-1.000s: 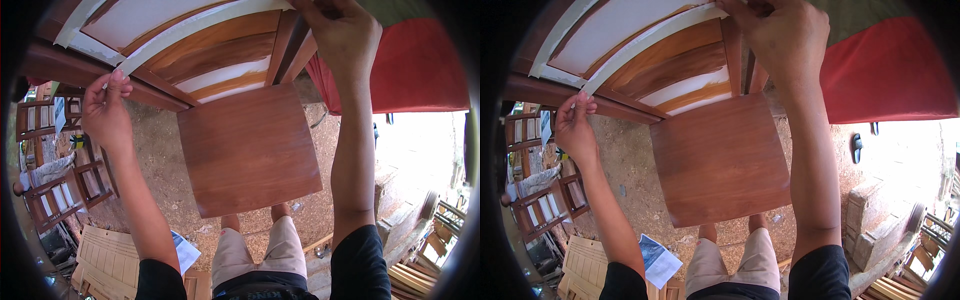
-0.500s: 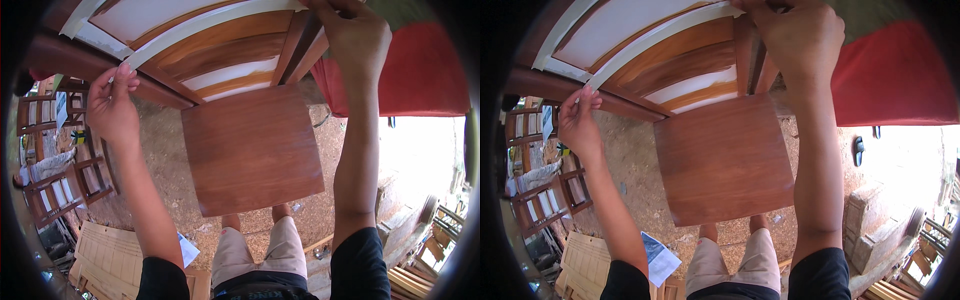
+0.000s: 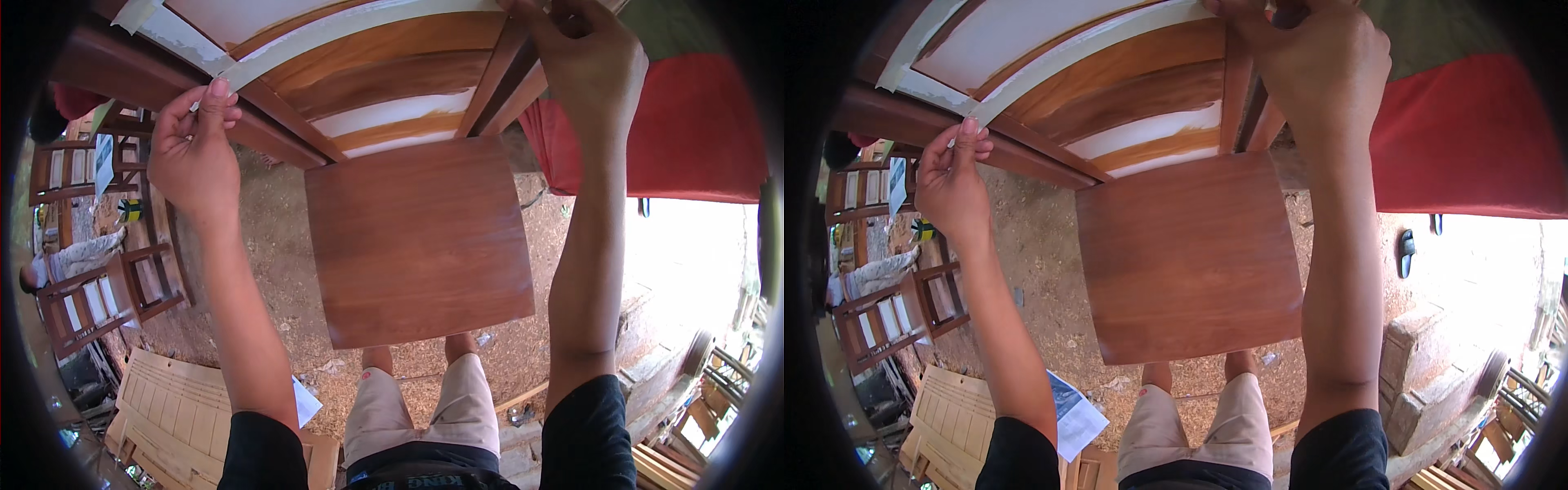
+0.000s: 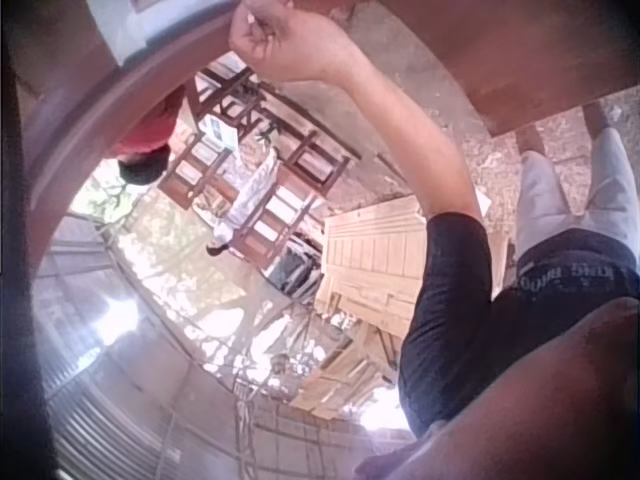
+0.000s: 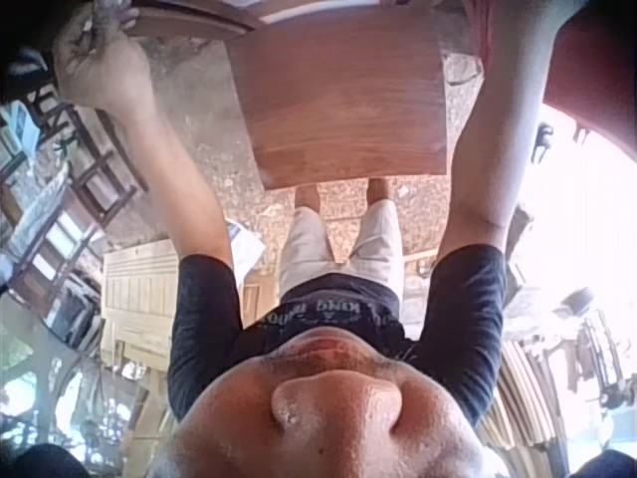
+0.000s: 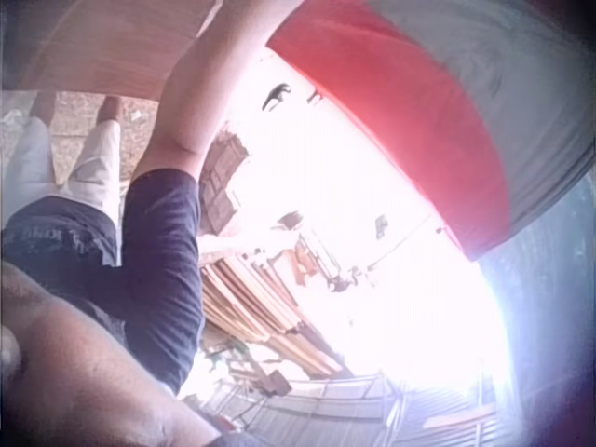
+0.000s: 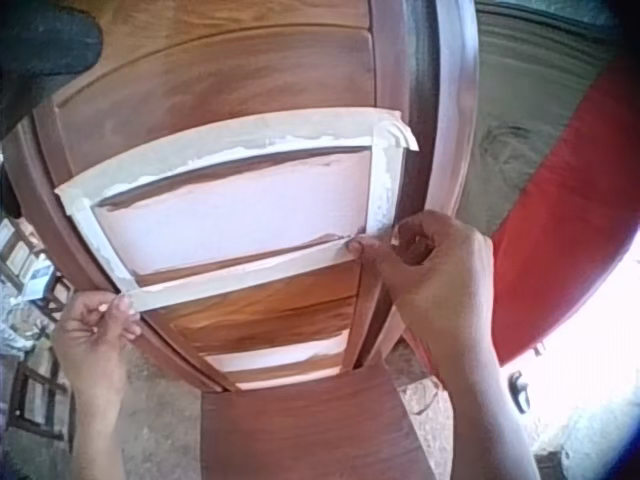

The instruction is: Applying strips of white masking tape to the back of a wooden chair.

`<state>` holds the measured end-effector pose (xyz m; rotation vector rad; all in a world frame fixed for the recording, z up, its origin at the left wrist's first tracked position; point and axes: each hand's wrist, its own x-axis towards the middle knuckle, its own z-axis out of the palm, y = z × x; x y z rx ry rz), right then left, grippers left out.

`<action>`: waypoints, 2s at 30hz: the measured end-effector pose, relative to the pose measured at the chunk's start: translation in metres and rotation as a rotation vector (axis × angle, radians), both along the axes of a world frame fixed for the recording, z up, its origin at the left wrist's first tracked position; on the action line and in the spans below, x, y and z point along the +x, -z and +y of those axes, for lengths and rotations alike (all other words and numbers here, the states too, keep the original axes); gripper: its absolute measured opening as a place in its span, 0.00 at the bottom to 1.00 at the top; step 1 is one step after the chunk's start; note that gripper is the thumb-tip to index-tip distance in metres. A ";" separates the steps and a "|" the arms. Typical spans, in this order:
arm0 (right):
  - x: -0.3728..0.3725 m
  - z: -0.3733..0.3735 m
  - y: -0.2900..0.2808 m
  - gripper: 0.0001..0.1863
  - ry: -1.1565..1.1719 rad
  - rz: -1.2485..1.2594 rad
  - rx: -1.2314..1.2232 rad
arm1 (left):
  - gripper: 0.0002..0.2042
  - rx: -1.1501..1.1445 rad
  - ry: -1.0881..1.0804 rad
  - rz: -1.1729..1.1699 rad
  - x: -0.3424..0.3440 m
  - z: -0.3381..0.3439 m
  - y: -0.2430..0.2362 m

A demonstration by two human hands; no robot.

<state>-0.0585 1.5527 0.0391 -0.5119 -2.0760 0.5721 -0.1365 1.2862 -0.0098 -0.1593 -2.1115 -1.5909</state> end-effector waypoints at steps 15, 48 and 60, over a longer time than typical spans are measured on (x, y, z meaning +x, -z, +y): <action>0.012 -0.004 -0.018 0.26 0.098 -0.095 0.023 | 0.12 -0.005 -0.001 -0.001 0.001 -0.001 0.000; -0.010 0.020 0.028 0.30 0.112 -0.139 -0.108 | 0.09 0.025 0.002 0.054 0.010 -0.001 -0.013; -0.009 0.009 0.026 0.28 0.006 0.000 -0.245 | 0.09 0.020 0.050 0.026 0.011 -0.005 -0.017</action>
